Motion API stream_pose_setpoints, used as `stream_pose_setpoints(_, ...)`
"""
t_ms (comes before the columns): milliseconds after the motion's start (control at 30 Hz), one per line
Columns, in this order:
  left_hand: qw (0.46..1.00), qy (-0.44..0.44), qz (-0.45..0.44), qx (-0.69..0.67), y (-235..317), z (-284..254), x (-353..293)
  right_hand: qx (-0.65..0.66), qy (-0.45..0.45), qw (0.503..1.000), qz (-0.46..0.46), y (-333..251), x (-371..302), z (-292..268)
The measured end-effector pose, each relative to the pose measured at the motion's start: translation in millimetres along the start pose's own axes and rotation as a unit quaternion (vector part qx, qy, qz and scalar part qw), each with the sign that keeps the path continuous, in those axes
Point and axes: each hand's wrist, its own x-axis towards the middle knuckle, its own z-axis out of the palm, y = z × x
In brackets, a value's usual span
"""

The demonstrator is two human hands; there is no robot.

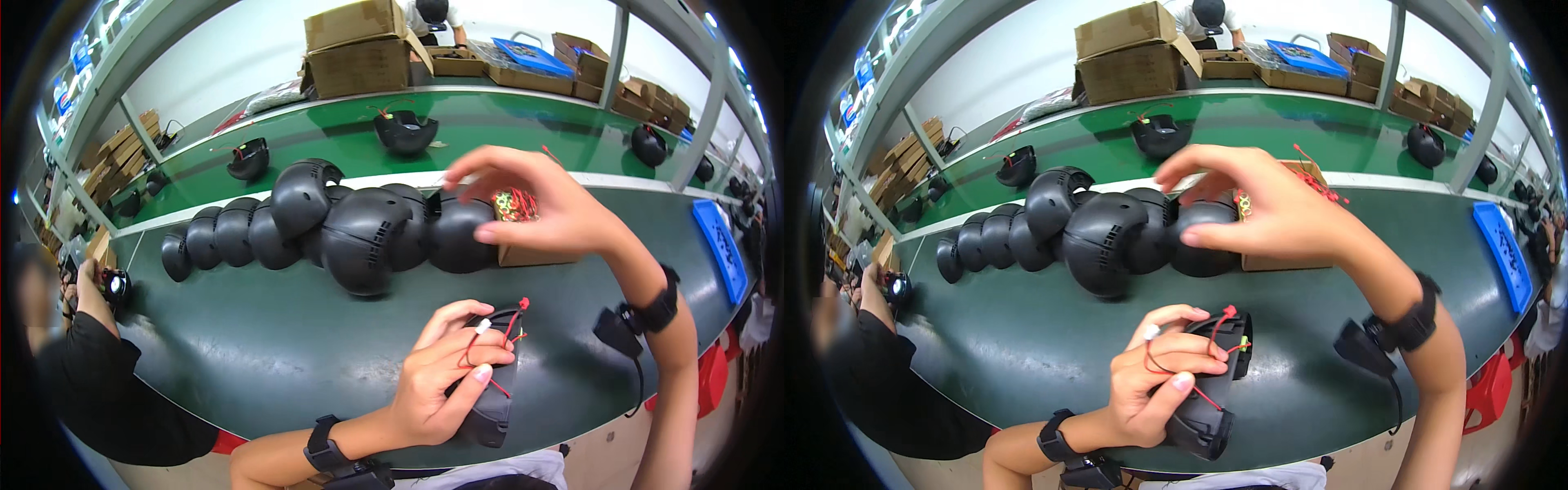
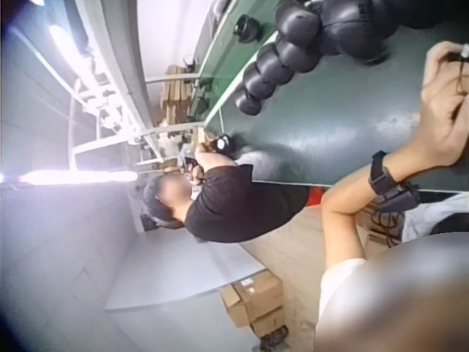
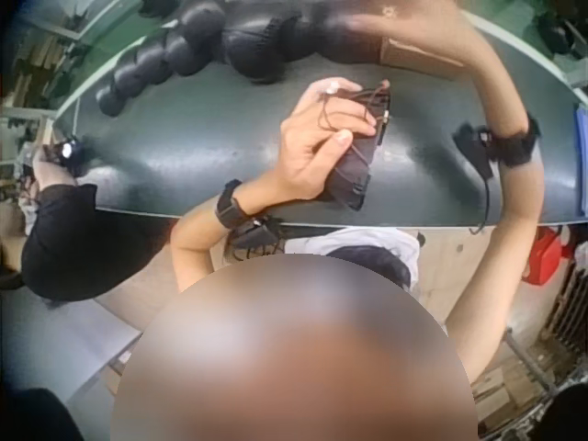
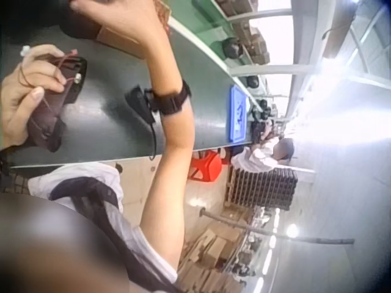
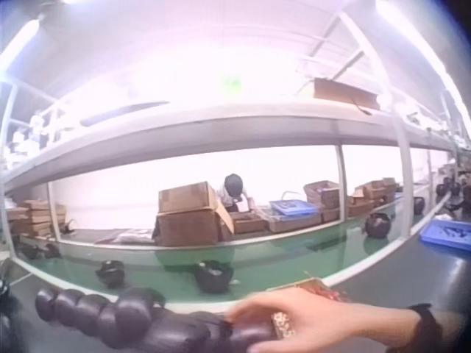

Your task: Assembling components of a round black electronic device, including inserting a battery and connecting wires.

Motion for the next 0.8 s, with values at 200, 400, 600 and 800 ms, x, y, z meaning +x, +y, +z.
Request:
stream_pose_setpoints(200, 0.997, -0.030, 0.059, -0.039, -8.2, 6.0, -8.9, -0.178, -0.108, 0.974, -0.086, 11.0, 137.9, 39.5)
stream_pose_setpoints(400, 0.996, -0.021, 0.074, -0.046, -8.7, 10.1, -8.9, -0.285, -0.272, 0.918, 0.042, 39.2, 220.1, 99.9)
stream_pose_setpoints(600, 0.995, -0.010, 0.081, -0.050, -6.1, 8.3, -10.8, -0.309, -0.294, 0.901, 0.078, 19.6, 222.2, 100.2)
stream_pose_setpoints(800, 0.994, -0.019, 0.090, -0.063, -10.9, 13.5, -3.5, -0.170, 0.047, 0.974, -0.140, -23.6, 124.5, 21.5)
